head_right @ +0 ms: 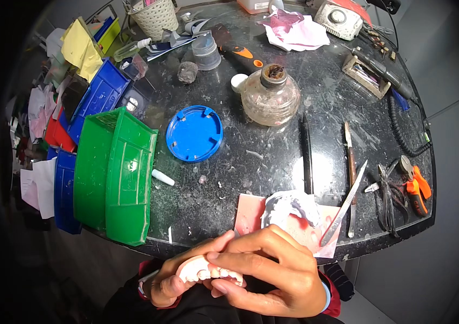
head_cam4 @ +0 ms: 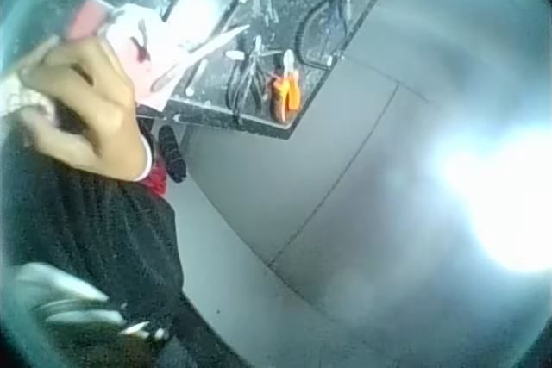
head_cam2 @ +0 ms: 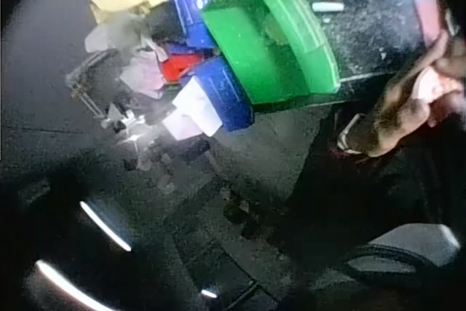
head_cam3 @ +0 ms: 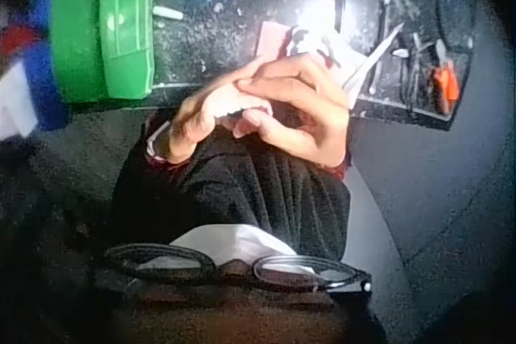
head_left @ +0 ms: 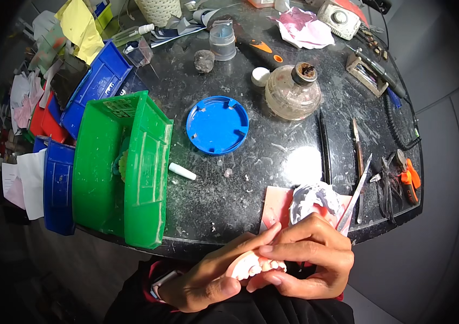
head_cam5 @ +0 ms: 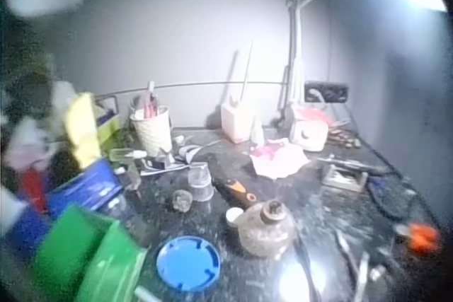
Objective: The person places a set of upper dentures onto a plaster dental model, turning the model over to check the fit and alignment of the teeth against the base.
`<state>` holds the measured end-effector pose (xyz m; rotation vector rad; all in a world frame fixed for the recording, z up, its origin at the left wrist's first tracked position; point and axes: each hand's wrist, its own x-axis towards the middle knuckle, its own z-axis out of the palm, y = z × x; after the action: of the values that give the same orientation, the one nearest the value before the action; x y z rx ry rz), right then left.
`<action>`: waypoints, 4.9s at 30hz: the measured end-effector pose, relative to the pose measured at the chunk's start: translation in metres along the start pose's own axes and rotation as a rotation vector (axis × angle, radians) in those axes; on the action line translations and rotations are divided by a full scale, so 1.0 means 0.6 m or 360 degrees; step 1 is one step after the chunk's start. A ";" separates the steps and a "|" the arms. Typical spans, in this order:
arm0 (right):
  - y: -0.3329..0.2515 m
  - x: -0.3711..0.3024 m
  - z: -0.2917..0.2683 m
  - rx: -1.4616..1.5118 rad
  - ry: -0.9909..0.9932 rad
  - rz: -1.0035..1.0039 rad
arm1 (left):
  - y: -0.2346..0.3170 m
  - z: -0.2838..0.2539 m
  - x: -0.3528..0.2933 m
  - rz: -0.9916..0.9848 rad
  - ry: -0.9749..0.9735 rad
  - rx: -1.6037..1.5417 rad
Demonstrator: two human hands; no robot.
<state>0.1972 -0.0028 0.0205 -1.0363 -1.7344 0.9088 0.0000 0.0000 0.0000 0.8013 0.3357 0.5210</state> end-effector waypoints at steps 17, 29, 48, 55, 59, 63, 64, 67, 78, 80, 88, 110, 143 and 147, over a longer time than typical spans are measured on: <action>0.003 -0.001 -0.009 -0.0233 -0.0063 -0.0240 | -0.006 0.005 0.002 0.0064 0.0023 0.0093; -0.034 0.003 -0.013 -0.0372 -0.0170 -0.0119 | 0.010 0.008 -0.005 0.0096 -0.0094 0.0069; -0.112 0.254 0.194 -0.1766 -0.1088 -0.0471 | 0.008 -0.017 -0.161 0.1204 0.0058 -0.0541; -0.066 0.252 0.244 -0.2233 -0.0929 -0.0629 | 0.008 -0.031 -0.194 0.1285 0.0059 -0.0552; -0.086 0.260 0.220 -0.2051 -0.0833 -0.0832 | 0.006 -0.031 -0.191 0.1336 0.0160 -0.0539; -0.139 0.281 0.172 -0.1593 -0.0904 -0.0794 | 0.003 -0.033 -0.185 0.1358 0.0148 -0.0433; -0.148 0.278 0.159 -0.1436 -0.0812 -0.0888 | 0.003 -0.033 -0.183 0.1367 0.0149 -0.0389; -0.197 0.248 0.109 -0.1114 -0.0672 -0.0748 | 0.007 -0.032 -0.171 0.1398 0.0067 -0.0242; -0.092 0.017 -0.001 0.0822 0.0014 0.0723 | -0.025 -0.010 -0.065 0.1568 0.0514 0.0261; -0.080 -0.008 0.008 0.1070 0.0234 0.0882 | -0.026 -0.001 -0.043 0.1604 0.0620 0.0422; -0.001 -0.048 0.015 0.2305 0.0302 0.0767 | -0.027 0.022 0.008 0.1717 0.0628 0.0572; 0.012 -0.023 0.041 0.0578 0.0511 -0.0106 | -0.038 0.033 0.049 0.1527 0.0807 0.0891; -0.007 -0.013 0.044 -0.0451 0.0428 -0.0215 | -0.075 0.005 0.057 0.2083 0.1054 0.1885; -0.011 -0.017 0.040 0.0011 0.0397 -0.0198 | -0.051 -0.007 0.031 0.2096 0.0709 0.2106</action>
<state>0.1758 -0.0178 0.0153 -0.9806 -1.5664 0.6763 0.0229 -0.0049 -0.0273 2.2188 0.5384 1.8081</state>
